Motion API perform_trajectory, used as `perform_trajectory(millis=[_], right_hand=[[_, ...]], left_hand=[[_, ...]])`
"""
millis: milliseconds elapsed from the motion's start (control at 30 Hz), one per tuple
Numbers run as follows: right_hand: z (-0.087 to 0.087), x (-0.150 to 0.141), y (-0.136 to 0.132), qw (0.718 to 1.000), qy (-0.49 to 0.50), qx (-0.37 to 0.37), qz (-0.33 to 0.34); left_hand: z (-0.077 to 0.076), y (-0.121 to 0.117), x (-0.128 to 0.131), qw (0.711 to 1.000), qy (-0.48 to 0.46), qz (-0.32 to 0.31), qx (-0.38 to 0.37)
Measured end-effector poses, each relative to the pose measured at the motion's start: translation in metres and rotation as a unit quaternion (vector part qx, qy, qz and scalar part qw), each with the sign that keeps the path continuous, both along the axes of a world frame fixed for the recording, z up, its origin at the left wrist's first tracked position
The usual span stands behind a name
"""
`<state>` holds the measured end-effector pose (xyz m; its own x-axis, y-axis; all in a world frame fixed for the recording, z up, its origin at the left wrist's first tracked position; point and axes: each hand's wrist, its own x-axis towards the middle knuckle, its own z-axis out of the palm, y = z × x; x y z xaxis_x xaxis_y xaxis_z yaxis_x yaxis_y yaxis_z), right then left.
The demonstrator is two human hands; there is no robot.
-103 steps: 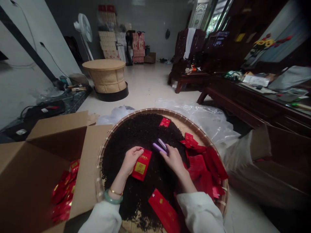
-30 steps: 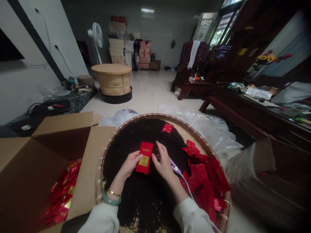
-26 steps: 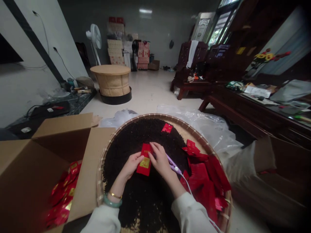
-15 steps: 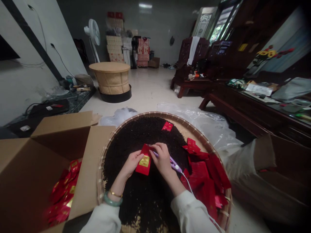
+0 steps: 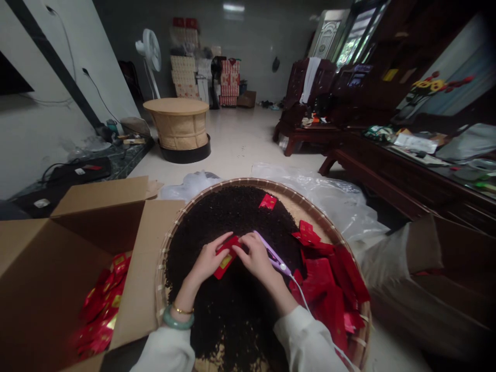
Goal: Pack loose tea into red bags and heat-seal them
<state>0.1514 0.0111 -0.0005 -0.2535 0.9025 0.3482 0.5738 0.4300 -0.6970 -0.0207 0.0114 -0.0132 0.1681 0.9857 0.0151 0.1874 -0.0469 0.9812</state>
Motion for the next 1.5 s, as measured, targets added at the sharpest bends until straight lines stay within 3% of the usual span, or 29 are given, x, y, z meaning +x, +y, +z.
perform_trajectory(millis=[100,200,300,400,500,667,800,867,900,933,1000,1067,1133,1200,1300,1500], right_hand=[[0.005,0.006,0.0,0.992,0.036,-0.094,0.076],[0.009,0.011,0.001,0.961,0.108,-0.216,0.136],[0.008,0.012,0.002,0.928,0.186,-0.293,0.134],[0.006,0.011,0.003,0.929,0.211,-0.289,0.092],[0.002,0.013,0.003,0.944,0.216,-0.248,0.009],[-0.003,0.021,0.006,0.941,0.256,-0.203,-0.084],[-0.01,0.021,0.004,0.934,0.292,-0.189,-0.081],[-0.013,0.016,-0.001,0.943,0.279,-0.171,-0.061],[-0.014,0.014,-0.003,0.952,0.26,-0.152,-0.056],[-0.014,0.011,-0.006,0.962,0.237,-0.127,-0.054],[-0.012,0.006,-0.012,0.978,0.191,-0.072,-0.041],[-0.007,0.003,-0.018,0.986,0.161,-0.036,0.002],[-0.002,0.003,-0.023,0.99,0.129,-0.025,0.059],[0.003,0.005,-0.026,0.99,0.091,-0.03,0.104],[0.008,0.008,-0.03,0.989,0.045,-0.03,0.141],[0.011,0.007,-0.03,0.99,0.023,0.015,0.136]], left_hand=[[0.005,0.0,-0.009,0.996,0.062,-0.06,0.035],[0.01,-0.001,-0.017,0.992,0.084,-0.093,0.035],[0.014,-0.003,-0.02,0.991,0.076,-0.108,0.021],[0.016,-0.004,-0.019,0.994,0.046,-0.089,-0.047],[0.016,-0.002,-0.023,0.995,0.014,-0.028,-0.097],[0.006,0.009,-0.045,0.983,-0.058,0.161,-0.068],[-0.001,0.014,-0.057,0.94,0.009,0.34,0.032],[0.0,0.012,-0.052,0.917,0.083,0.374,0.115],[0.003,0.01,-0.047,0.919,0.099,0.356,0.136],[0.006,0.007,-0.04,0.943,0.089,0.297,0.119],[0.012,0.0,-0.026,0.995,0.036,0.097,0.003],[0.017,-0.007,-0.015,0.99,-0.002,-0.074,-0.117],[0.02,-0.012,-0.01,0.968,-0.054,-0.151,-0.192],[0.021,-0.015,-0.01,0.96,-0.084,-0.176,-0.201],[0.022,-0.015,-0.013,0.969,-0.085,-0.158,-0.169],[0.021,-0.019,-0.005,0.946,-0.145,-0.165,-0.237]])
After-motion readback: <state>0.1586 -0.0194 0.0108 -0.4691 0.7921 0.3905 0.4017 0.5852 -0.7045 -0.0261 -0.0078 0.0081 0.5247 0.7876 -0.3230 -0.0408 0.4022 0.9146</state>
